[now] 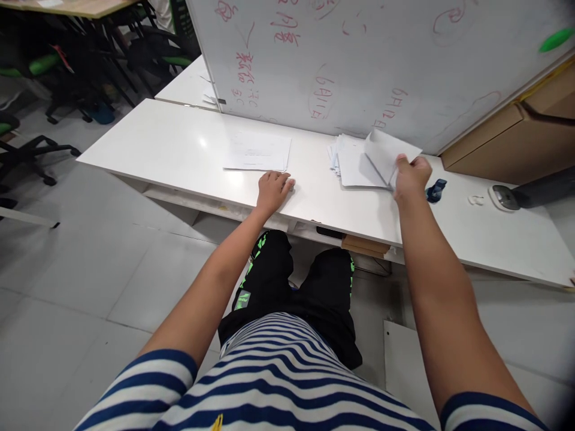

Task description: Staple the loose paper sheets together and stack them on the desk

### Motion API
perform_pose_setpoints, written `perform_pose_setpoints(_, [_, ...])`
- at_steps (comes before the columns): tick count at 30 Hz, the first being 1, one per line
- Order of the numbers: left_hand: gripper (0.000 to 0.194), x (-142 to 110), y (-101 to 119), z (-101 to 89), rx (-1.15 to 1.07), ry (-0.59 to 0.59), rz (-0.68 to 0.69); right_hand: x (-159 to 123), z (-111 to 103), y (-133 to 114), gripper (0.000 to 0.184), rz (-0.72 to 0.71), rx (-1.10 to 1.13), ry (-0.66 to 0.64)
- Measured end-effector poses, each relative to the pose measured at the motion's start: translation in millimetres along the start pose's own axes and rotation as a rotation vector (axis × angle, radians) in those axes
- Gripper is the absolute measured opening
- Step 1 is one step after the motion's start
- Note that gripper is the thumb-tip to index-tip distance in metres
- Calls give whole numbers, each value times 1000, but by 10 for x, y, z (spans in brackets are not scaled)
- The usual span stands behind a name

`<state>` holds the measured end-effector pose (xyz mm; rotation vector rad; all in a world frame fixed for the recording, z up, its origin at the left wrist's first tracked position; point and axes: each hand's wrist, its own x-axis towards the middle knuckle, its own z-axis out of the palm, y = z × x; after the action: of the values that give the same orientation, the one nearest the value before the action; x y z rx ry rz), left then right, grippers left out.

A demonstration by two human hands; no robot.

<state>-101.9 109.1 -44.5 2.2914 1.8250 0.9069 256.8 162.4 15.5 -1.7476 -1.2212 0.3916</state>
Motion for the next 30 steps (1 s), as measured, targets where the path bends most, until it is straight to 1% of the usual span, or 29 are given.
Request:
perform_pose_setpoints(2, [40, -2, 3, 5, -11, 6, -9, 40, -145, -52, 30, -98, -52, 293])
perform_pose_setpoints(3, [39, -4, 3, 10, -16, 15, -18, 13, -232, -89, 31, -188, -80, 407])
perform_pose_setpoints(5, [39, -10, -5, 18, -26, 54, -48, -184, -404, -173, 41, -387, -129, 490])
perform_pose_setpoints(6, [39, -14, -11, 20, -30, 86, -68, -360, -472, -212, 45, -462, -162, 511])
perform_pose_setpoints(7, [40, -19, -16, 17, -32, 123, -92, -583, -515, -242, 46, -501, -181, 506])
perform_pose_setpoints(8, [40, -27, -18, 10, -36, 163, -113, -840, -527, -262, 45, -519, -197, 472])
perform_pose_setpoints(9, [41, -37, -14, -3, -41, 199, -125, -1112, -504, -270, 42, -550, -212, 410])
perform_pose_setpoints(10, [42, -52, 1, -22, -46, 226, -121, -1383, -448, -266, 38, -611, -221, 316])
perform_pose_setpoints(12, [42, -103, 73, -76, -56, 252, -64, -1853, -267, -235, 29, -744, -263, 65])
perform_pose_setpoints(13, [41, -145, 135, -107, -63, 253, -19, -2033, -164, -213, 26, -792, -291, -73])
perform_pose_setpoints(14, [41, -201, 215, -138, -72, 246, 29, -2173, -71, -188, 26, -810, -315, -173])
perform_pose_setpoints(15, [41, -271, 312, -164, -81, 225, 77, -2276, 5, -161, 27, -805, -328, -238])
perform_pose_setpoints(16, [42, -354, 421, -182, -89, 189, 122, -2348, 54, -128, 28, -788, -325, -270])
perform_pose_setpoints(17, [43, -447, 538, -190, -93, 125, 173, -2399, 74, -86, 30, -753, -309, -265])
perform_pose_setpoints(18, [43, -544, 656, -186, -79, 30, 231, -2434, 67, -31, 32, -699, -279, -220])
perform_pose_setpoints(19, [43, -638, 769, -170, -46, -73, 303, -2459, 35, 36, 34, -621, -235, -134])
perform_pose_setpoints(20, [46, -724, 871, -144, 0, -160, 373, -2477, -14, 115, 36, -510, -177, -12])
perform_pose_setpoints(21, [54, -796, 959, -112, 45, -228, 416, -2490, -75, 203, 38, -359, -103, 125])
perform_pose_setpoints(22, [61, -851, 1029, -77, 84, -290, 440, -2497, -141, 292, 41, -174, -10, 243])
perform_pose_setpoints(23, [66, -887, 1080, -45, 119, -339, 450, -2497, -206, 378, 44, 28, 104, 303])
perform_pose_setpoints(24, [65, -906, 1113, -18, 145, -374, 446, -2491, -267, 453, 47, 228, 238, 282])
perform_pose_setpoints(25, [61, -911, 1130, 2, 164, -396, 439, -2477, -320, 513, 50, 404, 382, 183])
perform_pose_setpoints(26, [56, -905, 1134, 13, 174, -406, 435, -2459, -364, 555, 52, 537, 523, 38])
perform_pose_setpoints(27, [51, -894, 1128, 15, 177, -409, 438, -2436, -398, 580, 52, 621, 642, -106])
perform_pose_setpoints(28, [47, -882, 1115, 9, 174, -407, 447, -2414, -423, 588, 51, 664, 729, -209])
perform_pose_setpoints(29, [43, -872, 1099, -4, 168, -407, 462, -2396, -440, 583, 48, 680, 781, -264])
perform_pose_setpoints(30, [41, -868, 1081, -24, 161, -411, 477, -2385, -449, 568, 44, 681, 805, -278])
